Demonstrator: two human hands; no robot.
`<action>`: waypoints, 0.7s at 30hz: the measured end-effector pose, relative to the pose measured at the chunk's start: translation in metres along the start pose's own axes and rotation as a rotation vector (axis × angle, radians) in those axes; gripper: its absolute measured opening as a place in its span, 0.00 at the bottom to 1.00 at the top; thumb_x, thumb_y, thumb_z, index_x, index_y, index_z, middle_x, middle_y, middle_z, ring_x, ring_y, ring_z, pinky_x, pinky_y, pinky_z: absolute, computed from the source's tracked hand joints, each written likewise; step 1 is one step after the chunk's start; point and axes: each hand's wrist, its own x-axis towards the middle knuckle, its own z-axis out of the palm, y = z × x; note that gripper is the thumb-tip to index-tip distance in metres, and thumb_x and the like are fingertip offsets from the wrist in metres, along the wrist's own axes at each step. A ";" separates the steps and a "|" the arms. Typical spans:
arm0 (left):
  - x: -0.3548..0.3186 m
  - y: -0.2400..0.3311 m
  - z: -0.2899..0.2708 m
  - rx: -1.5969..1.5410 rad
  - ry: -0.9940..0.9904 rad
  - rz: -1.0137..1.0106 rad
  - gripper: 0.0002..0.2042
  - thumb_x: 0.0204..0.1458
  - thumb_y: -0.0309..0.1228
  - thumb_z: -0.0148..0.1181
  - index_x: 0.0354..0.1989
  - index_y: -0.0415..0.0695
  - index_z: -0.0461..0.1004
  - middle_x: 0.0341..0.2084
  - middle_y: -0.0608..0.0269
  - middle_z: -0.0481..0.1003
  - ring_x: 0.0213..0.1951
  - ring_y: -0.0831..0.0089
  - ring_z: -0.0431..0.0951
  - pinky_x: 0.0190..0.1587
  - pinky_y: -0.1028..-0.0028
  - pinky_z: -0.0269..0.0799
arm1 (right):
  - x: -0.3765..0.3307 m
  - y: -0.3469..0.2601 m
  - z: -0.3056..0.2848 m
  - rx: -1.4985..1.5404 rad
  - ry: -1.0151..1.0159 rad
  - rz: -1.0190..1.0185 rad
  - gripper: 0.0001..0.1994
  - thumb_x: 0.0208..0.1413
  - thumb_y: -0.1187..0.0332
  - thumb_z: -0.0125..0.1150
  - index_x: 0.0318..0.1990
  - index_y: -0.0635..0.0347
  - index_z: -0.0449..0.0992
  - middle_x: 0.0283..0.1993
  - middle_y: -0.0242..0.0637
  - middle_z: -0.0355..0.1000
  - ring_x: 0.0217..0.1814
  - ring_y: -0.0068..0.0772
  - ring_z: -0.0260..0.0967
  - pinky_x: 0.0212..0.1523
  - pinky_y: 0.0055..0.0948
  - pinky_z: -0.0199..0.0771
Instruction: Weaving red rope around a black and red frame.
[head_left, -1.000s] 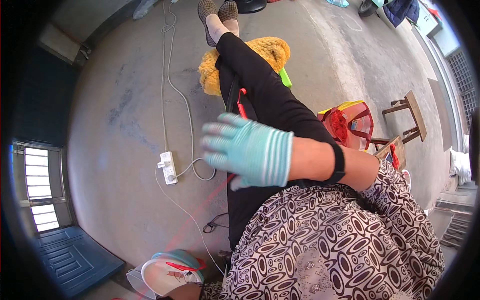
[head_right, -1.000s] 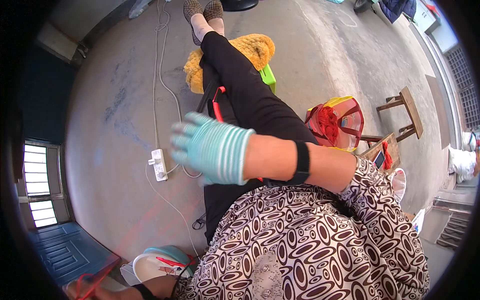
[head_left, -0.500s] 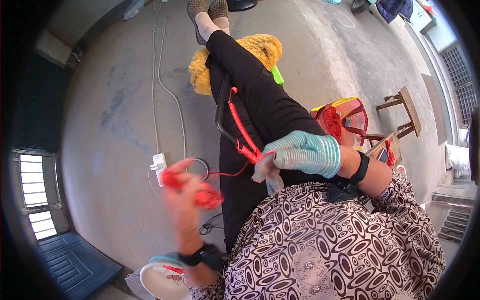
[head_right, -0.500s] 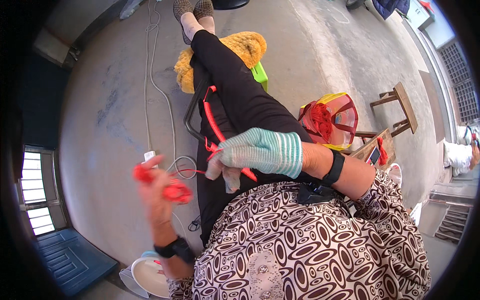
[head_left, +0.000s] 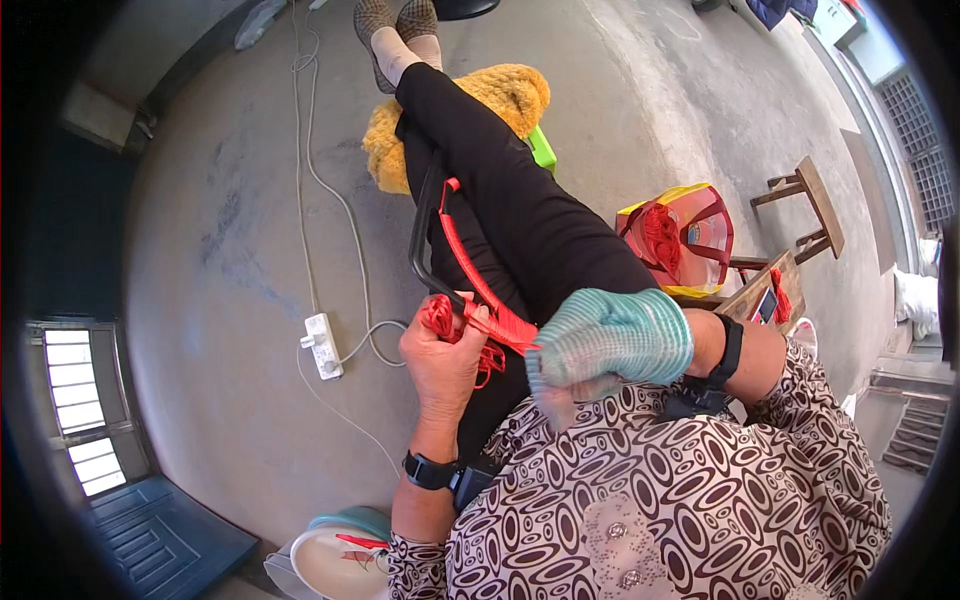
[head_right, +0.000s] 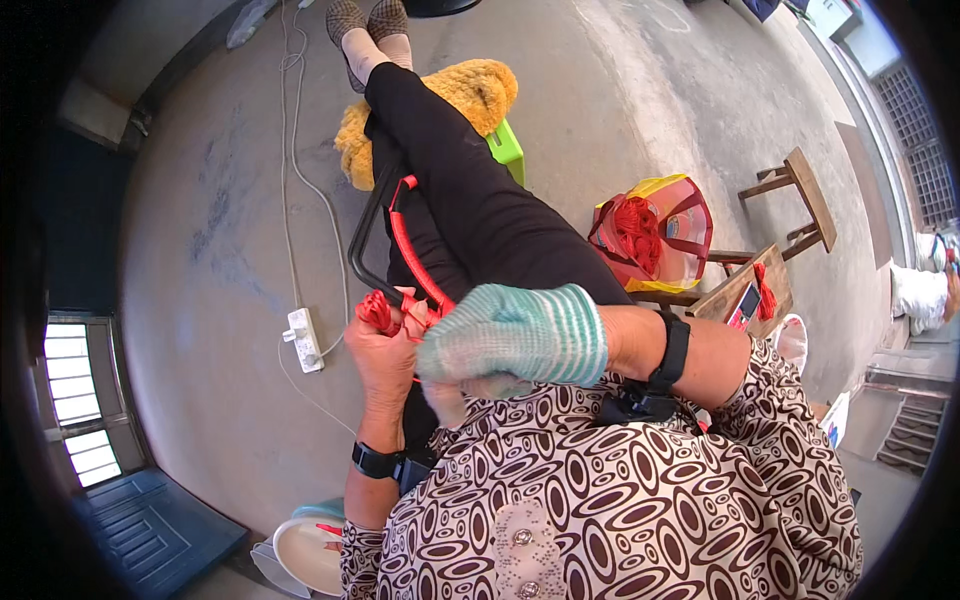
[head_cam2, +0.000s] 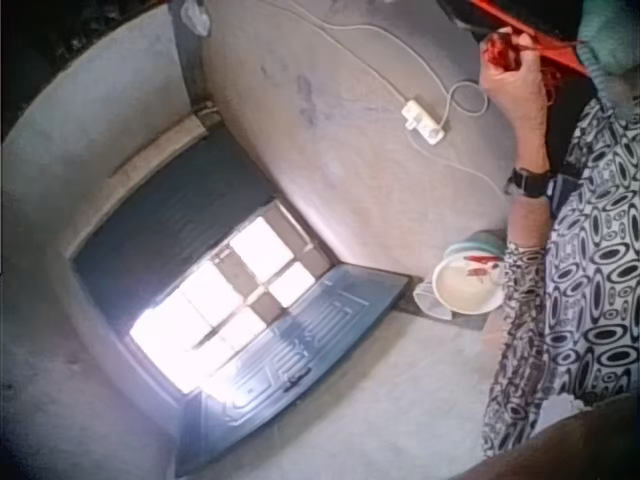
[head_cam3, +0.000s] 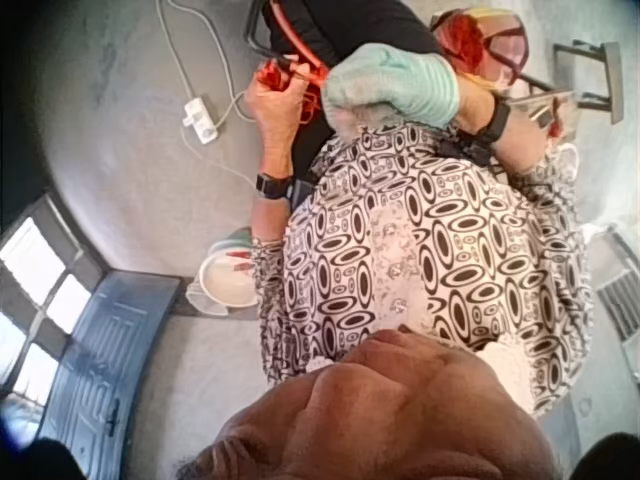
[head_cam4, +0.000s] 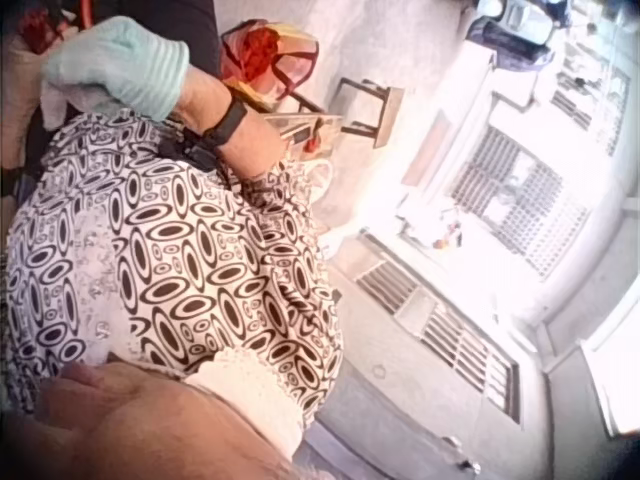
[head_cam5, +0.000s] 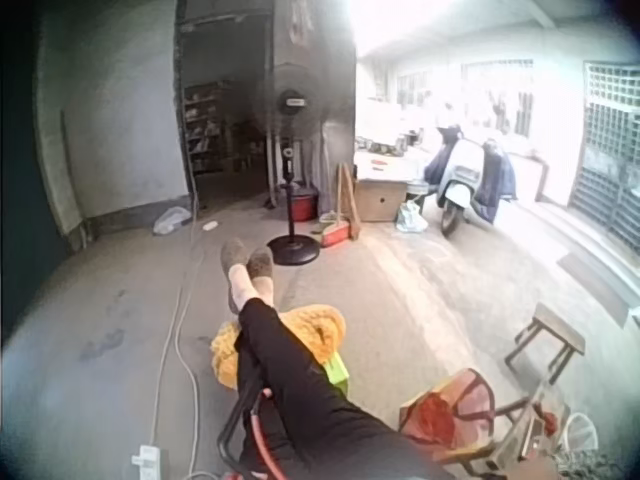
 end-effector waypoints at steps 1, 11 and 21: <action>0.001 0.004 -0.003 0.003 -0.004 0.003 0.10 0.46 0.22 0.67 0.37 0.38 0.75 0.18 0.76 0.69 0.23 0.88 0.66 0.30 0.82 0.65 | 0.000 -0.006 -0.002 -0.064 -0.033 0.004 0.23 0.63 0.50 0.50 0.32 0.64 0.79 0.28 0.33 0.76 0.20 0.15 0.60 0.20 0.17 0.58; 0.012 0.045 -0.085 -0.159 0.173 0.095 0.15 0.53 0.20 0.53 0.50 0.38 0.68 0.39 0.59 0.76 0.41 0.74 0.77 0.43 0.75 0.73 | 0.063 0.005 -0.063 -1.207 0.744 -0.362 0.15 0.53 0.57 0.60 0.40 0.59 0.77 0.34 0.47 0.75 0.39 0.49 0.74 0.40 0.39 0.74; 0.013 0.029 -0.026 0.228 -0.062 0.001 0.08 0.52 0.22 0.57 0.40 0.36 0.74 0.33 0.60 0.77 0.32 0.76 0.77 0.34 0.77 0.74 | 0.076 0.032 -0.052 -0.231 0.632 -0.217 0.09 0.49 0.69 0.65 0.37 0.63 0.78 0.36 0.34 0.76 0.40 0.25 0.73 0.44 0.27 0.72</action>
